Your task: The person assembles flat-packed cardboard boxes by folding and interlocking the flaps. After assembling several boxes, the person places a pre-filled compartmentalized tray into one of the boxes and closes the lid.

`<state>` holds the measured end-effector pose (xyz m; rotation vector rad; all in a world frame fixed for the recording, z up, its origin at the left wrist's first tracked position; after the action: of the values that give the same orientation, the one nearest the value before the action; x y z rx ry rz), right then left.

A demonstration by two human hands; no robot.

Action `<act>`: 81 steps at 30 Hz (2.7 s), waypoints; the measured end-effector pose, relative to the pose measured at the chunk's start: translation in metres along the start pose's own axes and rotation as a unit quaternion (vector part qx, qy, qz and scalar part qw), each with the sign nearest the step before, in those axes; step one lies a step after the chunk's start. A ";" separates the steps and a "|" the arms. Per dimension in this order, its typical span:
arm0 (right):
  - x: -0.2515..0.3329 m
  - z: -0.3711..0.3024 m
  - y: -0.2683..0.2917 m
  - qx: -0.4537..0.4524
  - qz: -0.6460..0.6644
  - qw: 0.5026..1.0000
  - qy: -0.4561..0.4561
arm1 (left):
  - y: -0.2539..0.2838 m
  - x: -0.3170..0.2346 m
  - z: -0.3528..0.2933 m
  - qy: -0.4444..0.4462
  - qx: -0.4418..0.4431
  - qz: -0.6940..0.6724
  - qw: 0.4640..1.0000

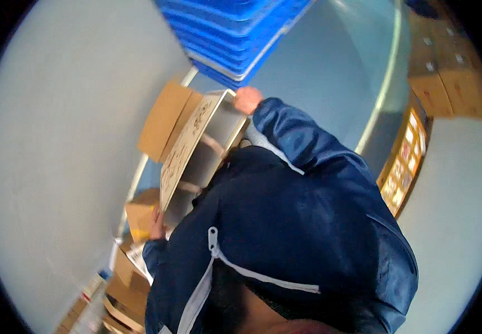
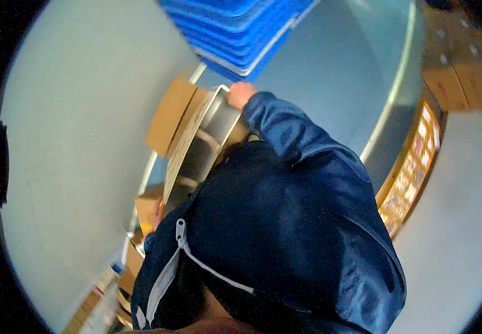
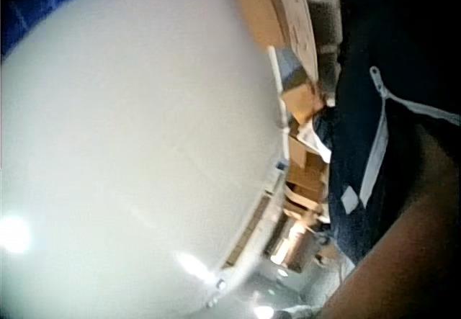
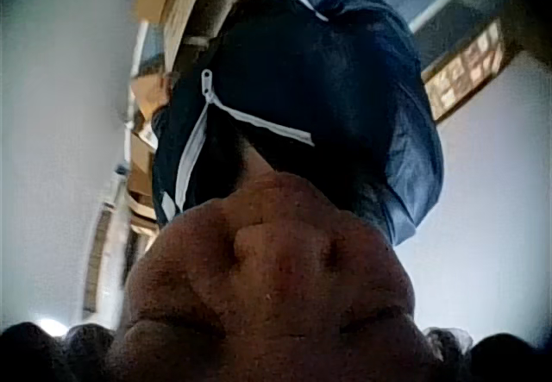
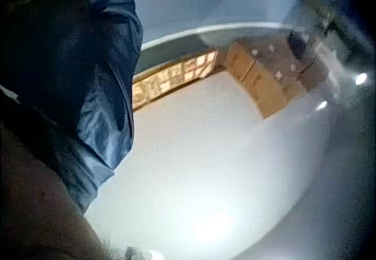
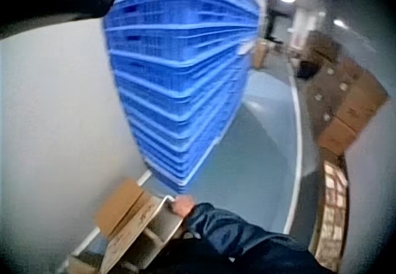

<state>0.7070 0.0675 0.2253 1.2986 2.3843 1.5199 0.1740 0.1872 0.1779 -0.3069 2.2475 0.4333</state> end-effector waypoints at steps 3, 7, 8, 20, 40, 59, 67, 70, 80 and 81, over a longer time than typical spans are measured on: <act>-0.009 -0.057 0.002 -0.042 0.057 0.997 -0.041 | 0.049 -0.007 0.016 -0.003 0.008 0.006 1.000; -0.037 -0.141 -0.045 -0.079 0.142 0.985 -0.056 | 0.091 0.023 0.048 -0.041 0.056 0.350 0.934; -0.031 -0.161 -0.052 -0.061 0.165 0.977 -0.116 | 0.103 0.026 0.055 -0.027 0.042 0.456 0.889; -0.134 -0.436 -0.157 -0.218 0.301 0.883 -0.288 | -0.071 -0.139 0.055 0.016 0.313 0.388 0.867; -0.329 -0.829 -0.240 -0.695 0.525 0.438 -0.222 | -0.527 -0.278 0.037 0.081 0.412 0.339 0.842; -0.538 -0.709 -0.274 -0.434 0.635 0.510 -0.386 | -1.024 -0.676 0.232 -0.046 0.558 0.176 0.810; -0.619 -0.701 -0.230 -0.388 0.664 0.481 -0.421 | -1.227 -0.784 0.307 -0.022 0.524 0.216 0.823; -0.664 -0.698 -0.228 -0.363 0.694 0.460 -0.419 | -1.301 -0.806 0.329 -0.001 0.532 0.214 0.820; -0.880 -0.741 -0.139 -0.404 0.614 0.489 -0.470 | -1.478 -0.819 0.395 0.055 0.557 0.240 0.793; -0.887 -0.744 -0.143 -0.399 0.618 0.490 -0.469 | -1.492 -0.816 0.402 0.066 0.557 0.245 0.790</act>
<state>0.8747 -1.0851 0.1647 2.4758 -0.2320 0.9846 1.5019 -0.9474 0.2429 0.8991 2.2868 -0.7200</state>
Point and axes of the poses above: each hand's wrist, its own z-axis towards the middle knuckle, its own y-axis out of the back of the hand, x = y × z, the point moved 10 cm from there along z, towards the middle knuckle, and after that the axes turned 13 degrees about x, right-handed, at the moved point
